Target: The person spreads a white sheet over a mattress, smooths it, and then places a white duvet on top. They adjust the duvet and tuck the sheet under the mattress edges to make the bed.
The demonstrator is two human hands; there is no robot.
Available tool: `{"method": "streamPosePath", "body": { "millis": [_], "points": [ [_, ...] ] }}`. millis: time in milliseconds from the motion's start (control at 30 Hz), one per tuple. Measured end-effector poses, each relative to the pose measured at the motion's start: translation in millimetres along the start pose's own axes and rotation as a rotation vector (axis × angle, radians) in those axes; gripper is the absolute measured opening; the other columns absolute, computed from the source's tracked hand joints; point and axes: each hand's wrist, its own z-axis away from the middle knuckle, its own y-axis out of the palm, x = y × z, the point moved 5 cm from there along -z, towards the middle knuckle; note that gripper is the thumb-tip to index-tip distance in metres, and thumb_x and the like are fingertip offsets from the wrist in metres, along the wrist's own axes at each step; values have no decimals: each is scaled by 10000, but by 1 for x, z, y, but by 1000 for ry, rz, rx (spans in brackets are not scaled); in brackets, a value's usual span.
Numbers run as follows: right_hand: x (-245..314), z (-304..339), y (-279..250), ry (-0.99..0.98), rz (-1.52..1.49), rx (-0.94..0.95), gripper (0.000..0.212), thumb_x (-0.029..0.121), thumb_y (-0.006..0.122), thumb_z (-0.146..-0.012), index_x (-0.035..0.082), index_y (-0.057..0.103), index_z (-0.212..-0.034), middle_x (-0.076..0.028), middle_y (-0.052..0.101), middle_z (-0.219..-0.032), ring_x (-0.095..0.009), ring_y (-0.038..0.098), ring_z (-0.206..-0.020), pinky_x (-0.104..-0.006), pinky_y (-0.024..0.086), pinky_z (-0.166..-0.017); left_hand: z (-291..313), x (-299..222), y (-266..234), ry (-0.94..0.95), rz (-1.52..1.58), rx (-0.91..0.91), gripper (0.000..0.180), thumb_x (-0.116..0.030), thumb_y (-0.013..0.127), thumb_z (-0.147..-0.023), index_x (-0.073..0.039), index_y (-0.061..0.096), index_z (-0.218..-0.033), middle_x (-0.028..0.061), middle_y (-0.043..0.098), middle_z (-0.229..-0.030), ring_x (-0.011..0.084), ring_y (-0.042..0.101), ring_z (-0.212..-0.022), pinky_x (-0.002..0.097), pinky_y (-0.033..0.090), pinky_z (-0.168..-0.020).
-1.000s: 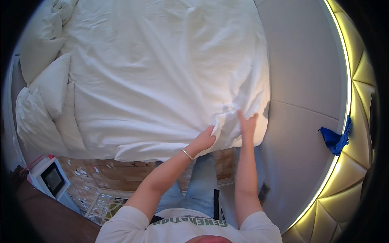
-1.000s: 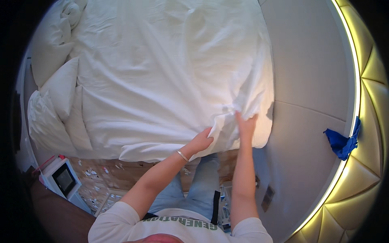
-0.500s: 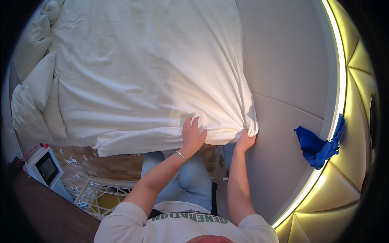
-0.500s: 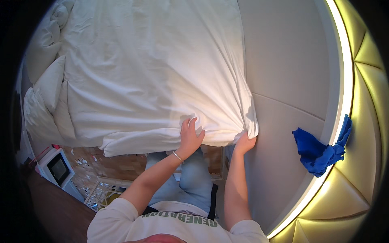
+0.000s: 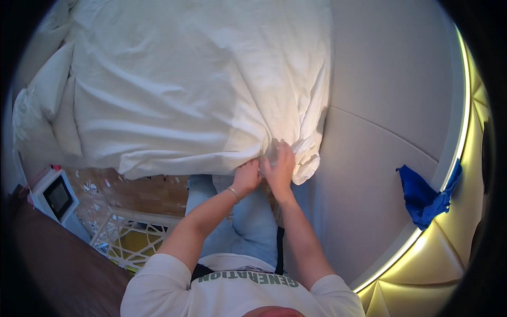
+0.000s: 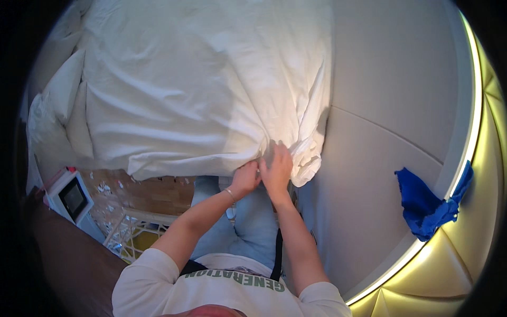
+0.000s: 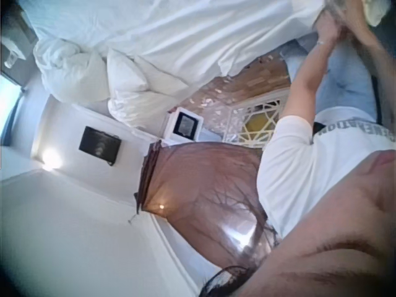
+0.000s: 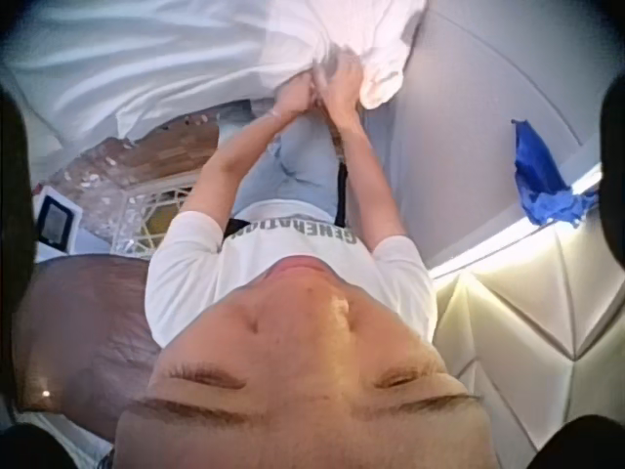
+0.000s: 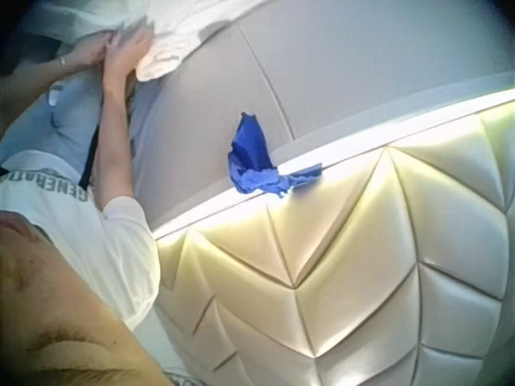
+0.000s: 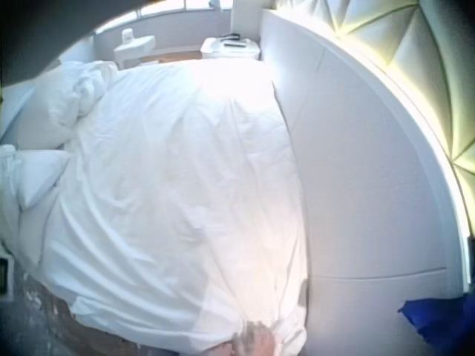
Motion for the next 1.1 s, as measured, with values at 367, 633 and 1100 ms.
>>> {"method": "streamPosePath", "body": {
  "millis": [367,633,1100],
  "points": [
    [92,8,135,-786,157,487,193,69,524,-671,64,548,-862,-98,498,-933,-264,481,-921,-377,386,-796,79,162,-106,-178,-224,-601,196,-93,556,-694,-68,562,-888,98,518,-919,305,468,-960,416,368,-807],
    [37,33,111,-844,418,744,102,123,555,-693,71,544,-779,-93,529,-753,-266,524,-777,-385,424,-673,110,149,-49,-29,263,-474,164,-58,493,-720,-56,510,-883,146,552,-810,339,537,-765,434,436,-669],
    [122,94,174,-1201,632,549,359,207,657,-639,107,529,-959,-69,505,-937,-246,477,-946,-397,383,-803,123,268,30,-631,1120,-578,460,-271,585,-764,4,460,-1110,171,586,-946,298,566,-876,361,453,-762]
  ]
}}
